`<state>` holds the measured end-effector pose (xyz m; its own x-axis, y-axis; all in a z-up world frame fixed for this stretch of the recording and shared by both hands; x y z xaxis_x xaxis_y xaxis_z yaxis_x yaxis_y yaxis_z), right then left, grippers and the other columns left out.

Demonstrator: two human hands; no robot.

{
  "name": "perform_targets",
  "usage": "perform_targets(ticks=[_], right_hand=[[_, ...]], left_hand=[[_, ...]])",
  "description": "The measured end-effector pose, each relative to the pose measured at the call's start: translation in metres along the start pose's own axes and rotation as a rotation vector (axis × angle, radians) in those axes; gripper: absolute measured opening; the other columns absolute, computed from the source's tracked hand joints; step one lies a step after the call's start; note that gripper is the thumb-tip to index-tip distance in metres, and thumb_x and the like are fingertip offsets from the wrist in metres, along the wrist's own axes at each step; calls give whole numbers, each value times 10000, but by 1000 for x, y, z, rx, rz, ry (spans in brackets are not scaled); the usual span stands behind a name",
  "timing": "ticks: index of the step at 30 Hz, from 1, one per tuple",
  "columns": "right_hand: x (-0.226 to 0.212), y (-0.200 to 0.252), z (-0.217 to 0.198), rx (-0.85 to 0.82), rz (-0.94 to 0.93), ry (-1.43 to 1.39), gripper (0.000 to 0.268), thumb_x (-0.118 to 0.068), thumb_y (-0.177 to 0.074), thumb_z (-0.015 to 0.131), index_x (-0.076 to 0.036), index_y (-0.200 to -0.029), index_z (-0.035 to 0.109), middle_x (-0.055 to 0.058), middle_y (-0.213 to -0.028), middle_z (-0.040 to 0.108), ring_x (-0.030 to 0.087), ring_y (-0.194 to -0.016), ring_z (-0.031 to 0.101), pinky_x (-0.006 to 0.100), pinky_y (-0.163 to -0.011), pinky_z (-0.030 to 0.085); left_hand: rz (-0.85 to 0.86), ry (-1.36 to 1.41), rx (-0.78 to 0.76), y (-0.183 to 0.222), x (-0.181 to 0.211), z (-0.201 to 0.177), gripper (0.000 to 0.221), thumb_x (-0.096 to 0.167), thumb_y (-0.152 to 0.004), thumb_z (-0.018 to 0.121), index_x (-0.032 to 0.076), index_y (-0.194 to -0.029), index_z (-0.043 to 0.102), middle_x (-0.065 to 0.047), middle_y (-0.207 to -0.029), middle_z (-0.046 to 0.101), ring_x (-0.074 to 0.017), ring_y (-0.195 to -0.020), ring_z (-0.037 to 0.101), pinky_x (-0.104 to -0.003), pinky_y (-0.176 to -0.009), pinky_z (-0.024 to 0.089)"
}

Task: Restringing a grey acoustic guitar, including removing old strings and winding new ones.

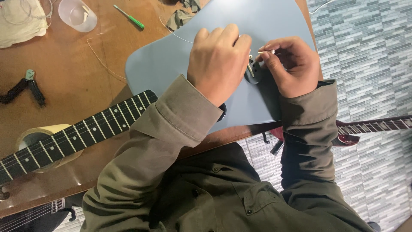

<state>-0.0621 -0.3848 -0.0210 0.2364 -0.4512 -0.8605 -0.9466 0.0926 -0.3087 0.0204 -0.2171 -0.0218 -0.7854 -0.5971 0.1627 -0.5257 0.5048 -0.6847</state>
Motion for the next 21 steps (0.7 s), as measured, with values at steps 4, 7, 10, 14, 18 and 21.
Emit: perform_targets(ticks=[4, 7, 10, 14, 18, 21], right_hand=[[4, 0, -3, -8, 64, 134, 168, 32, -1092, 709, 17, -1201, 582, 174, -1021, 707, 196, -825, 699, 270, -764, 583], [6, 1, -4, -15, 44, 221, 164, 52, -1074, 743, 6, -1184, 630, 157, -1032, 724, 186, -843, 699, 270, -774, 593], [6, -1, -3, -24, -43, 323, 96, 90, -1066, 754, 18, -1120, 721, 137, -1020, 730, 194, -830, 687, 285, -748, 576], [-1, -1, 0, -33, -163, 399, 92, 108, -1048, 778, 42, -1102, 744, 186, -1050, 753, 252, -849, 668, 326, -706, 493], [3, 2, -1, -39, -247, 458, 142, 126, -1021, 820, 52, -1125, 756, 207, -1074, 748, 270, -829, 667, 335, -697, 517], [1, 3, 2, -44, -260, 485, 141, 145, -1012, 813, 80, -1122, 753, 222, -1069, 743, 289, -840, 677, 360, -749, 546]], left_hand=[[1, -4, -25, 2, 0, -2, 340, 143, -884, 783, 188, -717, 490, 3, -716, 425, -218, -590, 449, -374, -609, 331], [-3, -7, -46, 4, 0, -4, 360, 194, -912, 805, 185, -735, 491, 4, -724, 432, -208, -594, 457, -368, -612, 340], [1, -9, -51, 4, -1, -4, 358, 210, -918, 809, 187, -745, 497, 9, -724, 438, -196, -592, 459, -360, -612, 341], [-4, 16, -21, 4, 1, -5, 370, 177, -927, 797, 185, -733, 482, 16, -703, 409, -191, -572, 427, -352, -601, 316], [-12, -2, -9, 4, 2, -1, 356, 181, -901, 810, 188, -736, 495, 17, -708, 421, -196, -572, 437, -355, -600, 328], [-27, 13, 15, 6, 3, 2, 336, 167, -855, 805, 199, -725, 496, 12, -705, 439, -222, -581, 470, -378, -609, 339]])
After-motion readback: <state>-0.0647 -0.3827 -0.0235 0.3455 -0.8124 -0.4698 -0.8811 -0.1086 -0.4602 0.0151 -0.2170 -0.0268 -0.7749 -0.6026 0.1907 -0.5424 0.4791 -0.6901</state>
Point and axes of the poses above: each hand's wrist, its own y-axis away from the middle knuckle, its own z-axis out of the palm, x = y × z, the point moved 2 cm from there along -y, towards the middle knuckle
